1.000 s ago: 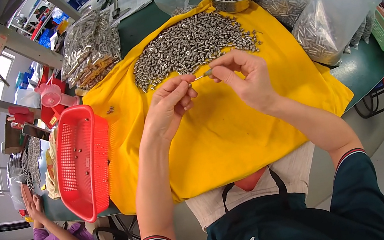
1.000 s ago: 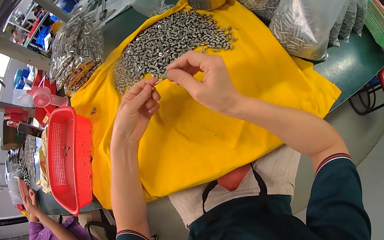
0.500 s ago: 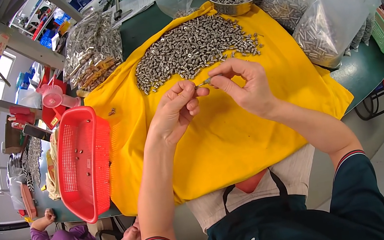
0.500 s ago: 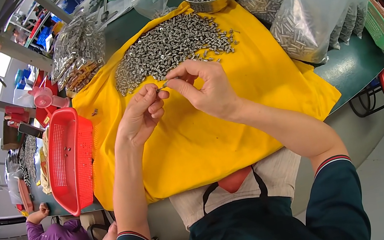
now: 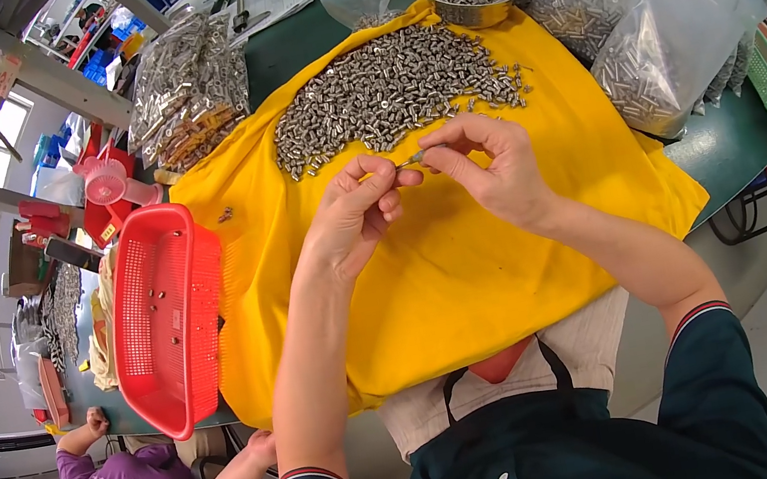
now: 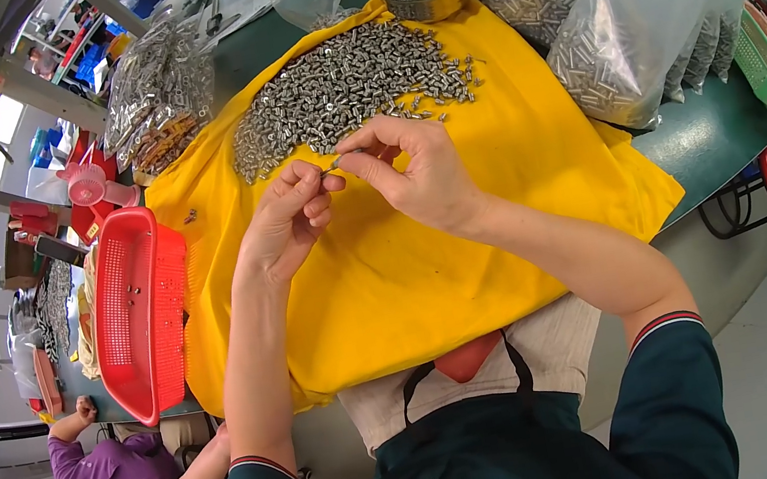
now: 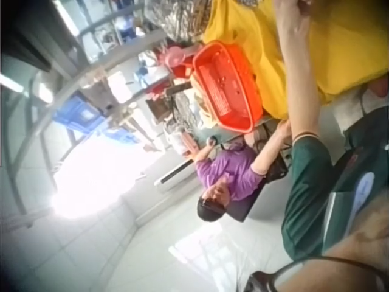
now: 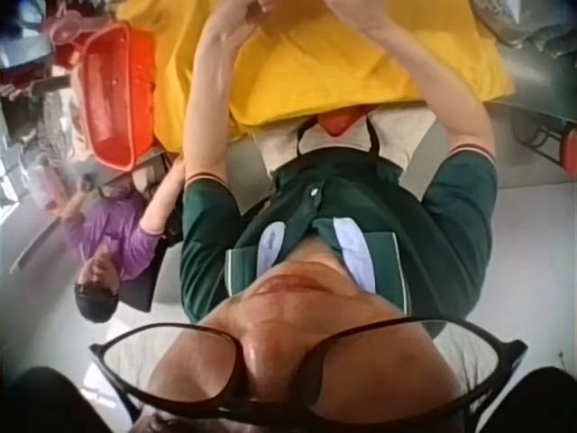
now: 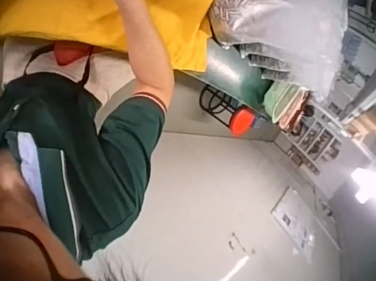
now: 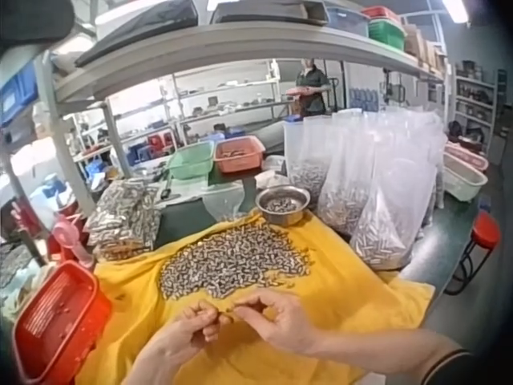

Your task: Manually inspecting and sorting small metal hardware components on a yellow cloth at a workstation.

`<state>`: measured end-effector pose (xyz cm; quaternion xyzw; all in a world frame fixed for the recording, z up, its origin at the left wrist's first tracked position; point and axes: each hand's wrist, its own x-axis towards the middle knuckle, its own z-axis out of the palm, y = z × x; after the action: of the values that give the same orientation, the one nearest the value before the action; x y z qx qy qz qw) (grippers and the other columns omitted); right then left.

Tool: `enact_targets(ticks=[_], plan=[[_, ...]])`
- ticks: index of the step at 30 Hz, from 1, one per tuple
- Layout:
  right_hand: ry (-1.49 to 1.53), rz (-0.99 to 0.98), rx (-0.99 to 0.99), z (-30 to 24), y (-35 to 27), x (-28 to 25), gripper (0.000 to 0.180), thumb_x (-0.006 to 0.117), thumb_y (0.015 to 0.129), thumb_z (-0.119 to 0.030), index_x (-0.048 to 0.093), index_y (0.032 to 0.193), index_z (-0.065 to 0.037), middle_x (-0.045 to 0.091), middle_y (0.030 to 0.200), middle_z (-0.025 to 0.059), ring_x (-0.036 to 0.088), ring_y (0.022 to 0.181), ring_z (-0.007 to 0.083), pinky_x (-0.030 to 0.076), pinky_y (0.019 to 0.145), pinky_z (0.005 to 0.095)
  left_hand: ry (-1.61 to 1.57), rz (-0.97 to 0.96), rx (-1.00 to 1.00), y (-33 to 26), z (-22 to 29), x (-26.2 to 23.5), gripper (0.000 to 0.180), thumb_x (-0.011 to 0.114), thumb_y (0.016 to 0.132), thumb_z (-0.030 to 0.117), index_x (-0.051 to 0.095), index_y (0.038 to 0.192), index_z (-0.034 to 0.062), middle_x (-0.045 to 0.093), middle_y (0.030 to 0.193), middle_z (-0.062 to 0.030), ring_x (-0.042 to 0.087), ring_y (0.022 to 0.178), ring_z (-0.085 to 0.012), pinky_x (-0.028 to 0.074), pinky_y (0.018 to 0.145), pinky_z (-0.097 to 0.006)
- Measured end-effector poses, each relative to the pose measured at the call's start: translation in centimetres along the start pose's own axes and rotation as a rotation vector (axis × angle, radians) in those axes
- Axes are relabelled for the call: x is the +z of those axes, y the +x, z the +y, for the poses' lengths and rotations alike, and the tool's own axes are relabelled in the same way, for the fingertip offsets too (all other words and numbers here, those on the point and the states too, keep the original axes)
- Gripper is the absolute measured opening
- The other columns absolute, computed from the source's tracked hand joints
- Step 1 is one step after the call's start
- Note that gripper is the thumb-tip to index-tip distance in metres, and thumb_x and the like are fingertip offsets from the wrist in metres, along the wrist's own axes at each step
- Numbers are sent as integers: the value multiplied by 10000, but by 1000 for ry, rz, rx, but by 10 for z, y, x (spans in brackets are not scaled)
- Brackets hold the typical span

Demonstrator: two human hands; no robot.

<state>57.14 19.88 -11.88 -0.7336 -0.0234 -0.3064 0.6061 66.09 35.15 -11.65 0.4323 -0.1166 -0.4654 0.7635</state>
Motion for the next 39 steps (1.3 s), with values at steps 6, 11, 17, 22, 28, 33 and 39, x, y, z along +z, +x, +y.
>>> enact_targets(ticks=[6,11,17,22,28,33,39], plan=[[193,148,149,0,5,-8,50,582,779,-31,597,812,4,611,719,38,567,650,82,451,600,196,-22,114,52,7,-1,-9,62,524,836,117,504,837,59,602,820,-99,472,582,-67,418,557,-193],[195,112,168,6,7,-9,89,546,821,-47,583,888,-2,617,779,53,573,683,94,432,610,197,-64,325,175,9,15,-25,136,544,797,170,474,778,55,548,724,-36,435,555,-81,377,506,-202],[191,125,158,3,6,-7,56,580,785,-40,596,815,4,617,725,46,571,636,79,461,609,196,915,638,443,13,18,-38,186,608,735,178,545,665,18,448,535,-9,403,478,-104,334,466,-248],[186,120,158,6,5,-8,53,579,784,-41,598,809,1,616,721,43,568,632,76,457,607,194,1537,825,548,12,20,-43,157,630,696,164,603,686,9,522,513,-109,515,486,-247,401,503,-350],[169,88,153,3,5,-2,54,581,781,-46,599,804,-1,614,714,37,564,630,74,451,598,192,1669,843,597,12,17,-68,155,648,681,171,623,749,35,531,550,-112,514,516,-274,398,525,-359],[156,108,156,4,4,-6,52,584,778,-44,600,803,-2,612,712,34,564,631,73,449,594,192,1337,701,460,11,24,-43,168,634,713,152,589,727,-9,519,537,-71,493,500,-162,403,493,-286],[94,84,33,-1,1,-4,65,597,751,-21,613,814,-13,611,701,31,553,610,76,428,565,196,-203,-9,-7,-2,7,-3,97,561,810,106,513,871,48,517,770,-32,348,553,-51,321,512,-172]])
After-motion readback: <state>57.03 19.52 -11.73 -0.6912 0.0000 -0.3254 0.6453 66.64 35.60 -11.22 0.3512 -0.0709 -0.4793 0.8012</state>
